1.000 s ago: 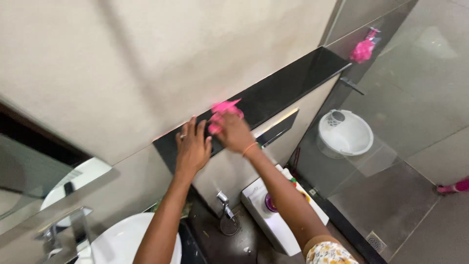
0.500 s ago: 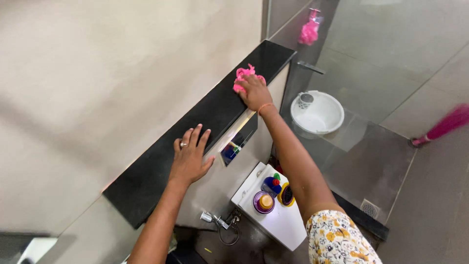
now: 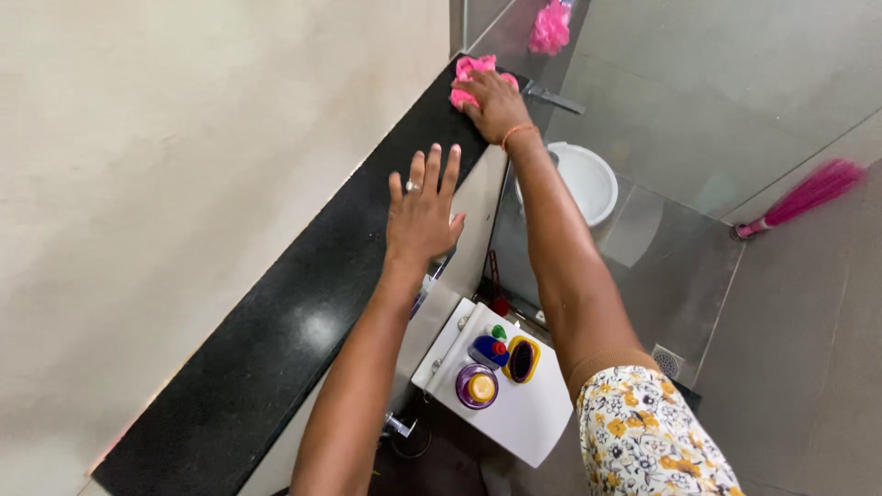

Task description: Cleaning and wiping down a bathroom shelf using a pink cloth.

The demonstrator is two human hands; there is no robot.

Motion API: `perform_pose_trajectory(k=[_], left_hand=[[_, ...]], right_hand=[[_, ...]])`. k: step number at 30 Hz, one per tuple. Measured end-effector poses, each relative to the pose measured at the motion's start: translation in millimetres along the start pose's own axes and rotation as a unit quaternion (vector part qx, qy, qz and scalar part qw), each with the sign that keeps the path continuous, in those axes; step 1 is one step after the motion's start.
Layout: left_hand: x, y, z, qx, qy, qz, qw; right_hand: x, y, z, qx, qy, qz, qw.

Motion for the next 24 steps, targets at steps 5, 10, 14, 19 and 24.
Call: perform_pose_trajectory(k=[5, 10, 14, 19, 24], left_hand=[[26, 19, -2, -0.011, -0.044, 0.029, 0.999], [34, 22, -2, -0.010, -0.078, 0.064, 0.995], [34, 24, 1, -0.013, -0.120, 0.061, 0.991], [33, 20, 6, -0.042, -0.182, 0.067, 0.980], [28, 4, 4, -0.082, -0.231, 0.059, 0.968]], right_hand=[[20, 4, -25, 0.013, -0.037, 0.024, 0.999], [25, 5, -31, 0.008, -0.062, 0.026, 0.998], [23, 1, -18, -0.005, -0.046, 0.011, 0.999], [18, 22, -15, -0.030, 0.064, -0.085, 0.994], [10, 26, -11, -0.111, 0.212, -0.276, 0.931]])
Point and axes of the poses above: each hand's wrist, its own x-axis towards the middle knuckle, its own y-axis out of the palm, z = x × y, the point moved 3 cm from there along x, towards the middle knuckle, and after that the axes turned 2 degrees about z, right-handed, at the moved point
